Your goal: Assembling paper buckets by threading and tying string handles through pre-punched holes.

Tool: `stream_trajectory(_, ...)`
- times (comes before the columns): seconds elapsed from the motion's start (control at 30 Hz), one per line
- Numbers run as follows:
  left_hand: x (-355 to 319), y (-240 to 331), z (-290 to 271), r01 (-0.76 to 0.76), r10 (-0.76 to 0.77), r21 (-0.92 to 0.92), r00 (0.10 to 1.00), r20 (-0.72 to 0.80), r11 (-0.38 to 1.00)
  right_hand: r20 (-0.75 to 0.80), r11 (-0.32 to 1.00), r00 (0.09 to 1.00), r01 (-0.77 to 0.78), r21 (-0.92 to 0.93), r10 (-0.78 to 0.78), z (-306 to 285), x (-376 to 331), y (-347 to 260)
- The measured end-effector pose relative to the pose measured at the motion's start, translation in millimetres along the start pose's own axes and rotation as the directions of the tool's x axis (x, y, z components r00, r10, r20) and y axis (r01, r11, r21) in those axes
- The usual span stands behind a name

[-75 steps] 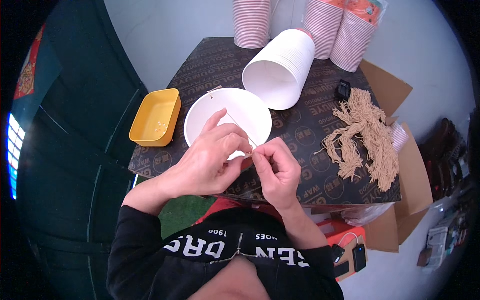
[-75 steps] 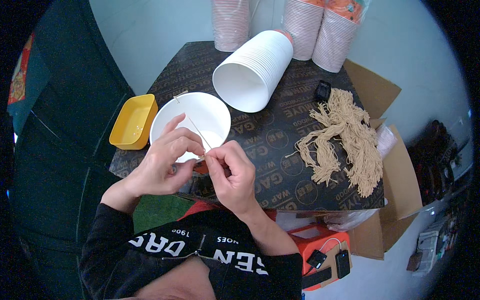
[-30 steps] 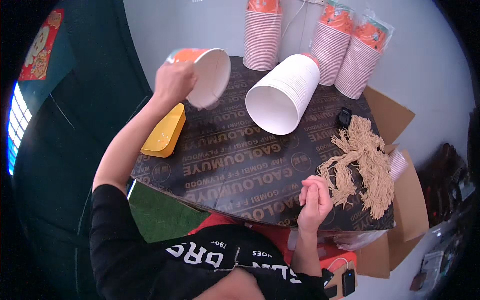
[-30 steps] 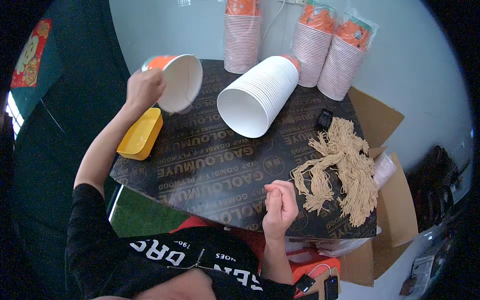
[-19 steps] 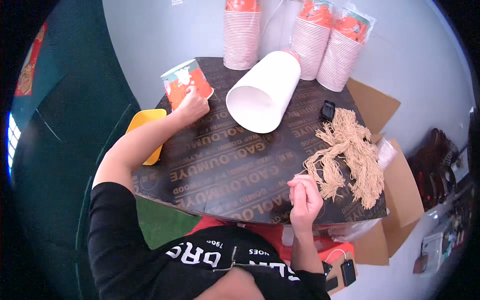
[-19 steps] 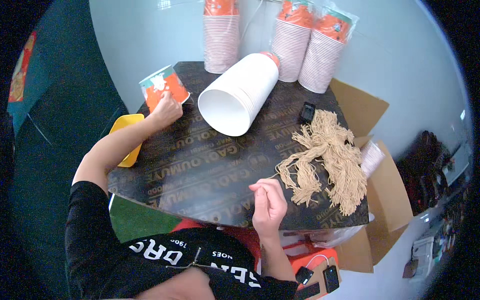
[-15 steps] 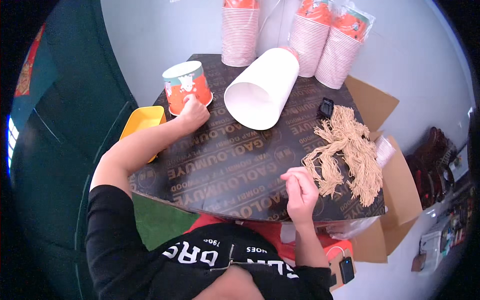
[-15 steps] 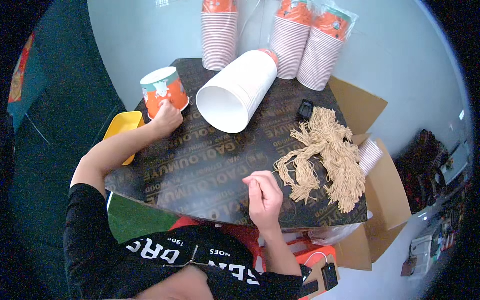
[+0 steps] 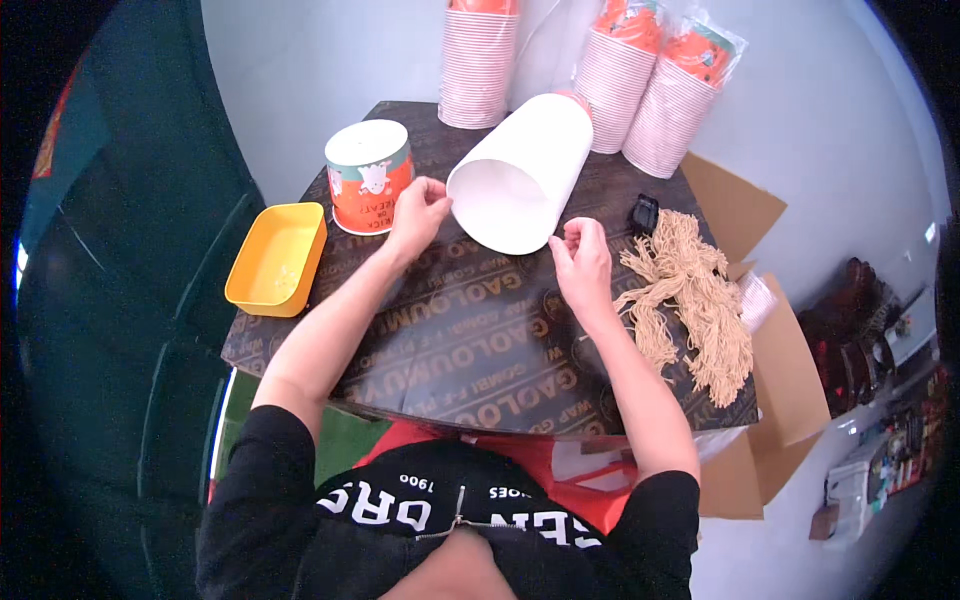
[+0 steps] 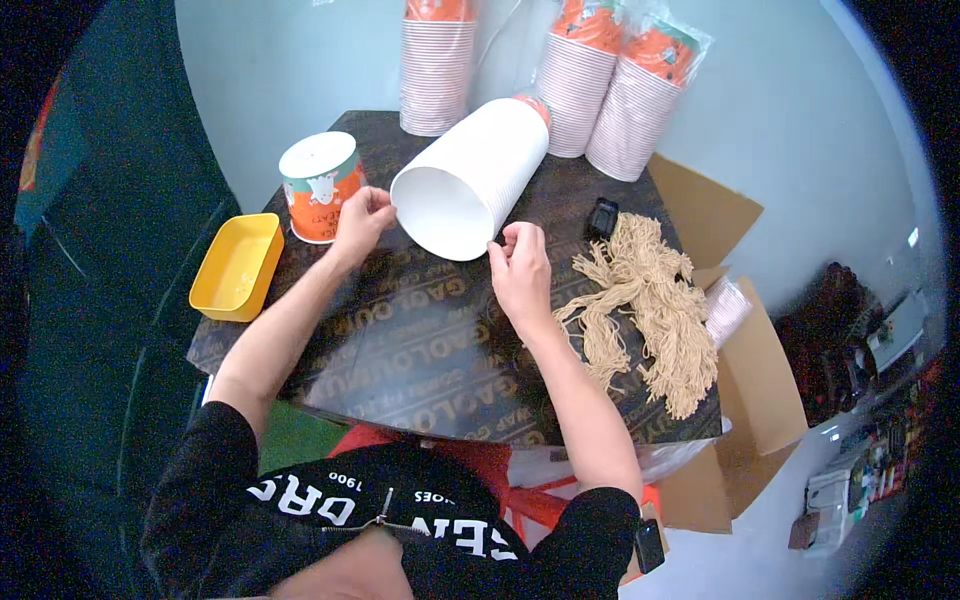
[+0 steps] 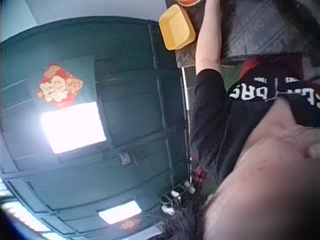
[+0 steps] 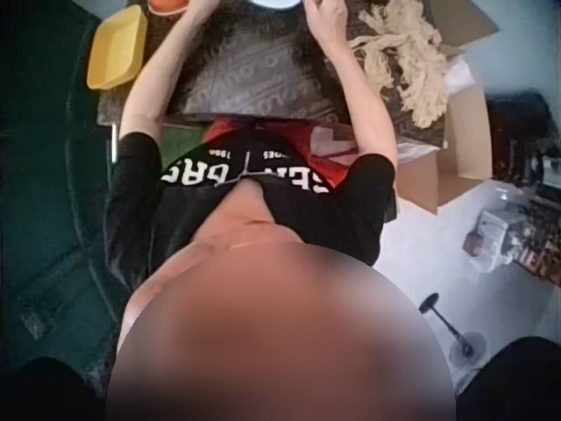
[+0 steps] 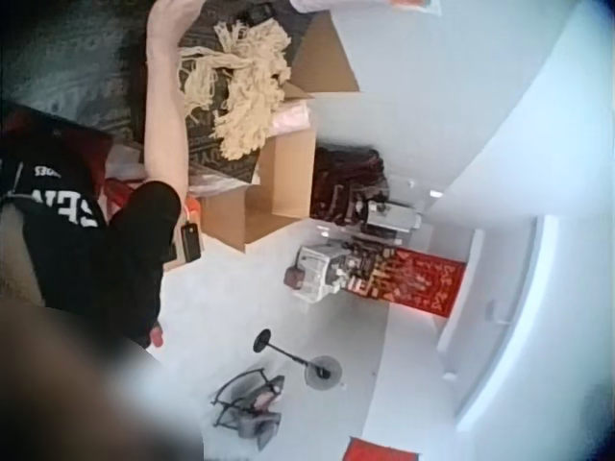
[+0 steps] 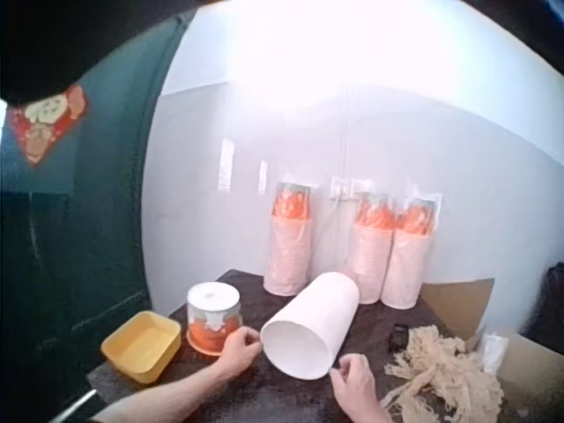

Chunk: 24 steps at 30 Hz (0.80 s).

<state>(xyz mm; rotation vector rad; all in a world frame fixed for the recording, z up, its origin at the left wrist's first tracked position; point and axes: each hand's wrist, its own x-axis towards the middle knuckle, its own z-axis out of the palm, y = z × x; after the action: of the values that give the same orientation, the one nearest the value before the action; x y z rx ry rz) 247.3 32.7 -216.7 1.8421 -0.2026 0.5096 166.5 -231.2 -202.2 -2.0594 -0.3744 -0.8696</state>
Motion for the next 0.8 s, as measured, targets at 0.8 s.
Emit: stream_trajectory(0.8, -42, 29, 20, 0.043, -0.044, -0.055, 0.999, -0.018, 0.998, -0.103, 0.978, 0.993, -0.068, -0.199, 0.048, 4, -7, 7)
